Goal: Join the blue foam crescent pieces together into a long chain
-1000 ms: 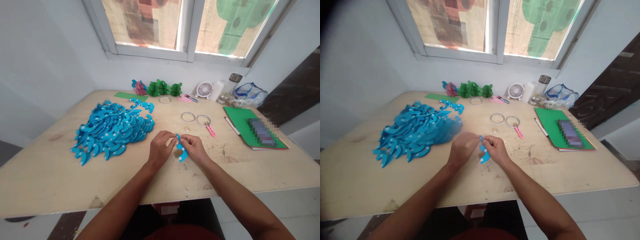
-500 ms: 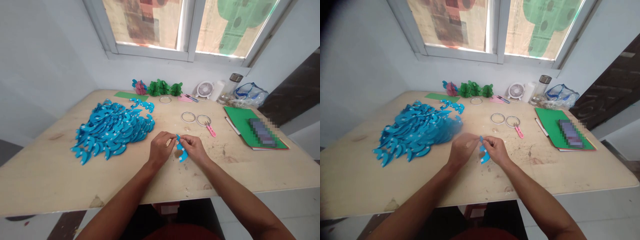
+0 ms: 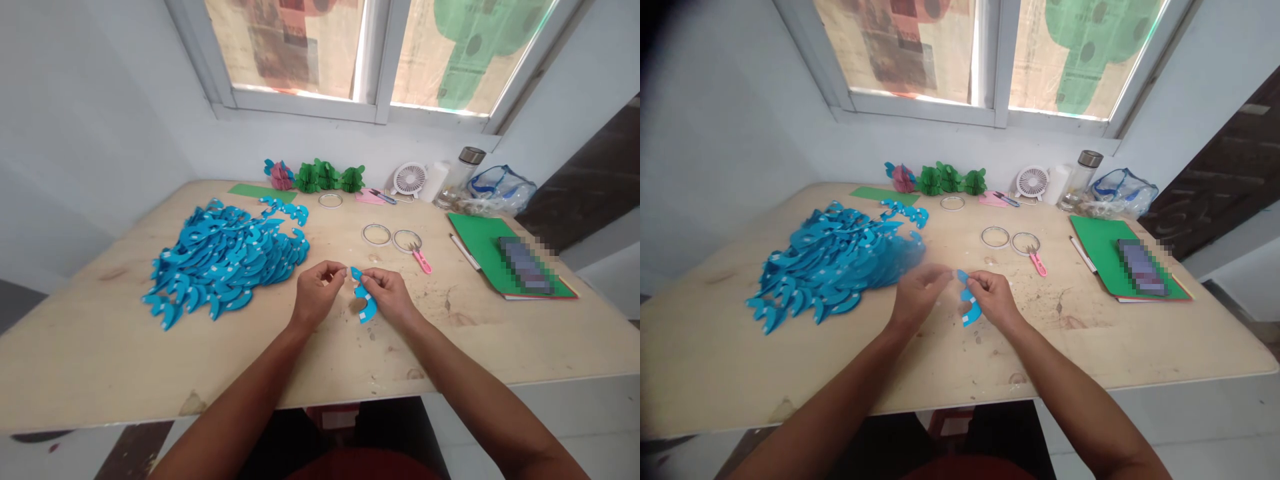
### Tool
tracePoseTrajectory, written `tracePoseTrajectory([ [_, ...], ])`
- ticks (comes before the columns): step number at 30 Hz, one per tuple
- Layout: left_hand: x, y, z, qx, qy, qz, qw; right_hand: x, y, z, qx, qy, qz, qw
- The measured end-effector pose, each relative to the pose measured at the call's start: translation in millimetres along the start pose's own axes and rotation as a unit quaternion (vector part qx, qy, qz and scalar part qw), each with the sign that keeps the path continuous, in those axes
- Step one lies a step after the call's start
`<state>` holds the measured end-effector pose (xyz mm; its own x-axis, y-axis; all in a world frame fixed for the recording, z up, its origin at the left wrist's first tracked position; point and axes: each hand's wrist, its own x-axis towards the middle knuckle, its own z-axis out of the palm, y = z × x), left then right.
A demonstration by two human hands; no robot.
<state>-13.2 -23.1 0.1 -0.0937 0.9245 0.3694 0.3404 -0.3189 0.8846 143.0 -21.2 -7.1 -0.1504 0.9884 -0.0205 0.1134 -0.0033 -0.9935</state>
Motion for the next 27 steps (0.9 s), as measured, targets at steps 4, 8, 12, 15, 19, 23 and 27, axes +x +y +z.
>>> tracePoseTrajectory([
  [4,2,-2,-2,-0.001,-0.009,-0.015,1.0,0,-1,0,0.011,0.004,0.01,1.0],
  [8,3,-3,-2,0.03,-0.113,-0.029,0.993,1,0,-1,0.032,0.011,0.024,0.999],
  [12,3,-6,0,0.045,-0.132,-0.018,0.99,1,-1,-1,0.05,0.02,0.027,0.998],
  [15,2,-7,1,0.03,-0.135,-0.022,0.99,0,-2,-1,0.062,0.023,0.031,0.997],
  [19,1,-5,1,0.03,-0.15,-0.048,0.987,1,-2,0,0.071,0.026,0.025,0.997],
  [23,1,-1,1,0.027,-0.166,-0.083,0.982,2,-1,0,0.074,0.029,0.024,0.997],
  [27,3,3,1,-0.021,-0.186,-0.132,0.973,3,0,0,0.077,0.041,0.011,0.996],
])
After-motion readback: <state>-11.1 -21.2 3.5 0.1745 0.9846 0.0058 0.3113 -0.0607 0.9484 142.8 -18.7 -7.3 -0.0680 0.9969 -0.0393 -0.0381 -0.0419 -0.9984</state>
